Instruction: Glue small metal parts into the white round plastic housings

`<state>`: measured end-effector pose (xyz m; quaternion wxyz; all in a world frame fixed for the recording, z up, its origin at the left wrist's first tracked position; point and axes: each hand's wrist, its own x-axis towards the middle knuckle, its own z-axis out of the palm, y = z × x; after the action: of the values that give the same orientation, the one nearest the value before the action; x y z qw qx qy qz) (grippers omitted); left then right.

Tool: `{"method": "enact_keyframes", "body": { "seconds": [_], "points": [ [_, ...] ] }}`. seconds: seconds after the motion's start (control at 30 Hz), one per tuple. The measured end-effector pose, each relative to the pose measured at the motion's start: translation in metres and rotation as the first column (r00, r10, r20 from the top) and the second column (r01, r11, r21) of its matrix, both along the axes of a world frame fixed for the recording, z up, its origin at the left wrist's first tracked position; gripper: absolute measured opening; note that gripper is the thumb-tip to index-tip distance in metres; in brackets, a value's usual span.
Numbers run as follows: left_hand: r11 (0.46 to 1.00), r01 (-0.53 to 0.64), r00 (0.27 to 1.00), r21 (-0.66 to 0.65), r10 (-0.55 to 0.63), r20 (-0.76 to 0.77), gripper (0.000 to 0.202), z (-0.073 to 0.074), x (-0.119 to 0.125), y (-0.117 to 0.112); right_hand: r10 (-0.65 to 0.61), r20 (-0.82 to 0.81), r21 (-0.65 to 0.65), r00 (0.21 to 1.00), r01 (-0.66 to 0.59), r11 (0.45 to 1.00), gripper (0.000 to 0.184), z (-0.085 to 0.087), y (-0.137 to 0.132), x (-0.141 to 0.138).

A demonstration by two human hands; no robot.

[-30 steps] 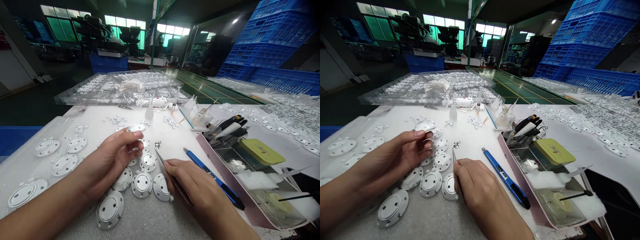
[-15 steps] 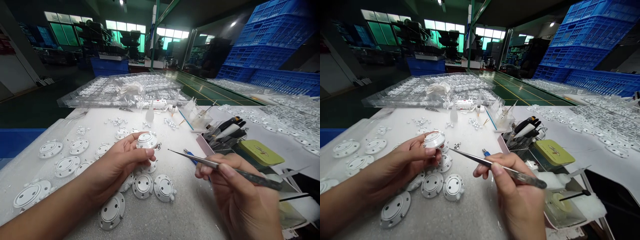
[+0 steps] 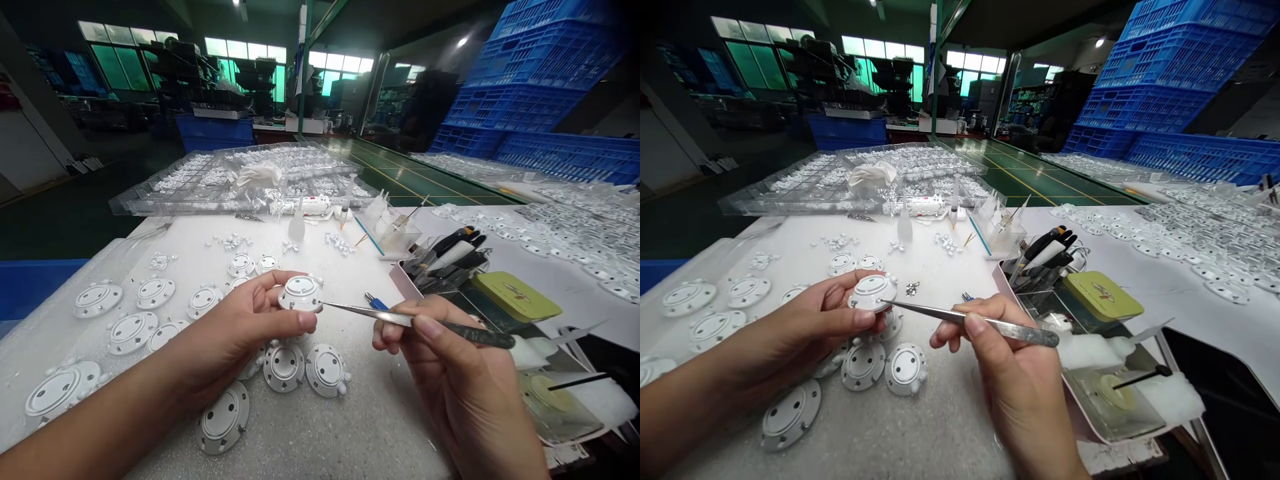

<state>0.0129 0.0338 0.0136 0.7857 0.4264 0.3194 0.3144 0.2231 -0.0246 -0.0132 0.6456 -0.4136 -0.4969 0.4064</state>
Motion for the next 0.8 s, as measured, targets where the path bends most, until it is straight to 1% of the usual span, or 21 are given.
{"method": "enact_keyframes", "body": {
  "seconds": [0.13, 0.33, 0.53, 0.67, 0.8],
  "points": [
    [1.0, -0.001, 0.999, 0.023, 0.002, -0.034, 0.042, -0.0006, -0.0012, 0.0008, 0.001, 0.028, -0.005, 1.0, 0.0, 1.0, 0.019, -0.0013, -0.0009, 0.0005],
    [0.999, -0.001, 0.998, 0.034, 0.003, -0.065, 0.041, 0.0002, -0.0003, 0.0012, 0.015, 0.038, 0.001, 0.999, -0.015, 1.0, 0.017, -0.001, 0.0003, 0.0001],
    [1.0, 0.002, 1.0, 0.022, -0.001, -0.031, 0.041, -0.0002, -0.0001, 0.0004, 0.009, 0.056, 0.0, 0.998, -0.009, 1.0, 0.016, -0.0014, 0.0008, 0.0007],
    [1.0, -0.001, 0.998, 0.02, 0.002, -0.061, 0.043, 0.0009, -0.0009, 0.0006, -0.008, 0.026, 0.01, 1.0, 0.008, 1.0, 0.015, -0.0024, 0.0002, 0.0007],
    [1.0, 0.008, 0.998, 0.009, -0.008, -0.059, 0.042, 0.0044, -0.0009, 0.0001, -0.026, 0.004, 0.017, 1.0, 0.026, 1.0, 0.016, -0.0003, 0.0009, -0.0012]
  ]
}}
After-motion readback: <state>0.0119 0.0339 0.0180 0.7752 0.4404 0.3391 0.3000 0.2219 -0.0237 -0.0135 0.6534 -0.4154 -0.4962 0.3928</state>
